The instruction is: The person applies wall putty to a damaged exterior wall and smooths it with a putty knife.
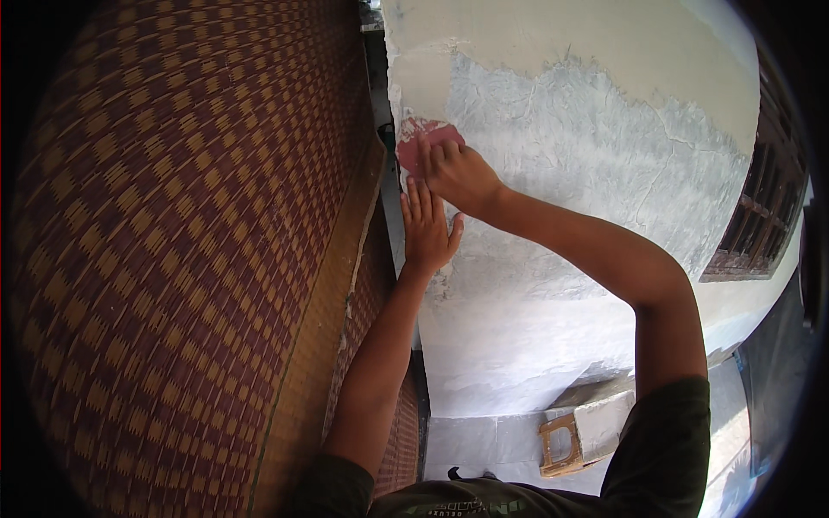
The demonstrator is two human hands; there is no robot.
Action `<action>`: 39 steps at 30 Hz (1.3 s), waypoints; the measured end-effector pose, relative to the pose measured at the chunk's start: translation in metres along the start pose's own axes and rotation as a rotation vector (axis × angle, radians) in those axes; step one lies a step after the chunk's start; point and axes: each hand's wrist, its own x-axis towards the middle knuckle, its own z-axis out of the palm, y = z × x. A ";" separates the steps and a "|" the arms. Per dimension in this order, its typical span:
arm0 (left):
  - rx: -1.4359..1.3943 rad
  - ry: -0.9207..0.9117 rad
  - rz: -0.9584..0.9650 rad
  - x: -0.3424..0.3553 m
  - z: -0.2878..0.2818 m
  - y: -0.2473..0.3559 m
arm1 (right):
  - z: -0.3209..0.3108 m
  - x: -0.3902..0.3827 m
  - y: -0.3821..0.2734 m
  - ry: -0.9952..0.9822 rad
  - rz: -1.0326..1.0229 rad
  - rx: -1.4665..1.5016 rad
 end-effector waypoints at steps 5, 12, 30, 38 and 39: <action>-0.010 0.172 -0.002 -0.006 0.009 -0.007 | -0.022 0.026 0.006 0.069 0.034 0.080; -0.006 0.212 0.035 -0.001 0.009 -0.002 | -0.011 0.019 0.044 -0.081 0.094 -0.158; 0.017 -0.054 -0.013 0.000 -0.008 0.002 | -0.024 -0.028 -0.011 -0.220 -0.034 0.083; 0.002 0.210 0.052 0.000 0.010 -0.001 | -0.018 0.034 0.076 -0.030 0.187 -0.105; -0.004 0.215 0.055 0.001 0.009 0.000 | -0.014 0.027 0.071 -0.062 0.155 -0.139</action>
